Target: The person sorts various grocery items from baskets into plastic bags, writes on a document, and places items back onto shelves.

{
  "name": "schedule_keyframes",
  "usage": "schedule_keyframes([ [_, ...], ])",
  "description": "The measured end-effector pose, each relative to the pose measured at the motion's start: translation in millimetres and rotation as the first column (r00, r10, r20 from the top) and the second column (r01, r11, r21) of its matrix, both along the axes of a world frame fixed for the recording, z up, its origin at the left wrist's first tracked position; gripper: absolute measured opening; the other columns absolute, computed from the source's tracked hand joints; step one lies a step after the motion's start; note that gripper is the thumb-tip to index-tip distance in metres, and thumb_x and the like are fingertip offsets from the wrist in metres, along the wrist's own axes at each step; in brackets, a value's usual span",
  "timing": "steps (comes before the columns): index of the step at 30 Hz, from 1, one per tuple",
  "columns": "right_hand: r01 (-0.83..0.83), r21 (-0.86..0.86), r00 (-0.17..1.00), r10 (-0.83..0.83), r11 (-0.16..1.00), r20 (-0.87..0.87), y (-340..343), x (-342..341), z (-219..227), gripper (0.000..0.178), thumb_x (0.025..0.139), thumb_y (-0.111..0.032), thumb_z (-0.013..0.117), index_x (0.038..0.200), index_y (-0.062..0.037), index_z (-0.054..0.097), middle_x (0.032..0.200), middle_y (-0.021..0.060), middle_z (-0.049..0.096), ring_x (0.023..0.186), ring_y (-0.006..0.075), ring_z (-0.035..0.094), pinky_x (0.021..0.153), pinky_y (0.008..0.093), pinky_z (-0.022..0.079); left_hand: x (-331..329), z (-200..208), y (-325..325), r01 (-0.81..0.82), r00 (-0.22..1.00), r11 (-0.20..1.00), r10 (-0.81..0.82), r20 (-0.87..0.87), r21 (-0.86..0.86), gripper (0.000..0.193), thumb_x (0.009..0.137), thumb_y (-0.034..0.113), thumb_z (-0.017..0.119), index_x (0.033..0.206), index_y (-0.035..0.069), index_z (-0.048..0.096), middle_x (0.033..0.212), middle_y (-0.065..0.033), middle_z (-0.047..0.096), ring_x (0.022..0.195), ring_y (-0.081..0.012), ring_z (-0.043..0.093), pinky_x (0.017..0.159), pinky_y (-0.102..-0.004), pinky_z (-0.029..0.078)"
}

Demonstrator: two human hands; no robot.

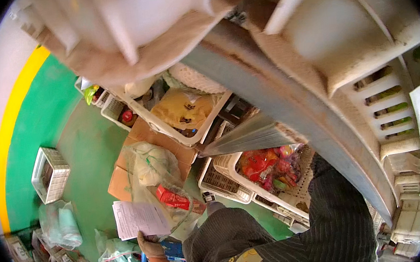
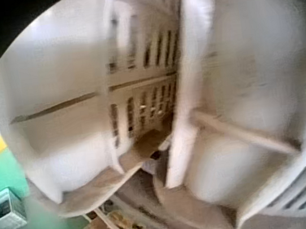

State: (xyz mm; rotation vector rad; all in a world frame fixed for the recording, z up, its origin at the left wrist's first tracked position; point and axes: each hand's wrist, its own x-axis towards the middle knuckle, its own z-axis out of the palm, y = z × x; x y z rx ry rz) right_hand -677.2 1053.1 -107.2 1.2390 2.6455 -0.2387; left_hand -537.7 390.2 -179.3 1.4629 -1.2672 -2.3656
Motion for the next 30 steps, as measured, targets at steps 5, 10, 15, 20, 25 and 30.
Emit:
schedule_keyframes([
  [5, -0.028, 0.026, 0.984, 0.032, 0.999, -0.177, -5, 3, 9, 0.050, 0.090, -0.026, 0.058, 0.128, 0.0032, 0.046, 0.117, 0.0192, 0.054, 0.106, 0.0282, 0.052, 0.095, 0.0371, 0.039, -4, 2, -5, -0.104, 0.994, 0.994, 0.102, 0.050, 0.037, 0.024, 0.094, 0.032, 0.047, 0.091, 0.011, 0.058, 0.073, 0.0006, 0.056, 0.060, -0.0121, 0.051, 0.050, -0.0264, 0.040],
  [10, -0.125, 0.066, 0.855, 0.142, 0.990, -0.499, -32, 34, 80, 0.053, 0.091, -0.028, 0.057, 0.131, 0.0047, 0.043, 0.121, 0.0200, 0.053, 0.109, 0.0273, 0.051, 0.097, 0.0359, 0.038, 13, -17, -46, -0.177, 0.978, 0.983, 0.170, 0.121, 0.047, 0.024, 0.093, 0.033, 0.047, 0.078, 0.015, 0.050, 0.061, 0.0032, 0.045, 0.050, -0.0095, 0.040, 0.043, -0.0230, 0.030],
  [15, -0.307, 0.148, 0.729, 0.332, 0.940, -0.599, -138, 134, 202, 0.057, 0.091, -0.031, 0.058, 0.130, 0.0068, 0.043, 0.119, 0.0196, 0.054, 0.107, 0.0264, 0.051, 0.096, 0.0355, 0.039, 23, -35, -72, -0.107, 0.988, 0.979, 0.084, 0.132, 0.176, 0.022, 0.091, 0.031, 0.050, 0.075, 0.015, 0.051, 0.059, 0.0030, 0.044, 0.045, -0.0095, 0.036, 0.039, -0.0230, 0.025],
  [20, -0.647, -0.336, 0.561, 0.129, 0.684, -0.817, -263, 151, 246, 0.061, 0.074, -0.045, 0.076, 0.106, 0.0010, 0.053, 0.106, 0.0124, 0.057, 0.097, 0.0223, 0.055, 0.087, 0.0380, 0.043, 18, -20, -83, -0.209, 0.971, 0.837, 0.240, 0.004, 0.506, 0.028, 0.091, 0.033, 0.042, 0.098, 0.014, 0.061, 0.086, 0.0009, 0.065, 0.056, -0.0143, 0.046, 0.048, -0.0265, 0.033],
  [25, -0.711, -0.538, 0.678, 0.241, 0.454, -0.694, -408, 40, 177, 0.029, 0.079, -0.011, 0.066, 0.104, 0.0014, 0.058, 0.097, 0.0089, 0.059, 0.091, 0.0169, 0.056, 0.083, 0.0311, 0.044, 39, -25, -103, -0.113, 0.955, 0.783, 0.255, -0.150, 0.612, 0.035, 0.092, 0.035, 0.040, 0.112, 0.012, 0.057, 0.101, -0.0033, 0.065, 0.071, -0.0176, 0.054, 0.053, -0.0284, 0.038],
  [30, -0.854, -0.283, 0.400, 0.202, 0.436, -0.894, -541, -20, -5, 0.039, 0.091, -0.020, 0.053, 0.126, -0.0024, 0.047, 0.109, 0.0180, 0.059, 0.100, 0.0279, 0.055, 0.088, 0.0371, 0.043, 35, -10, -119, -0.093, 0.874, 0.695, 0.400, -0.275, 0.713, 0.050, 0.094, 0.039, 0.035, 0.134, 0.012, 0.046, 0.133, -0.0103, 0.052, 0.115, -0.0337, 0.051, 0.088, -0.0477, 0.042],
])
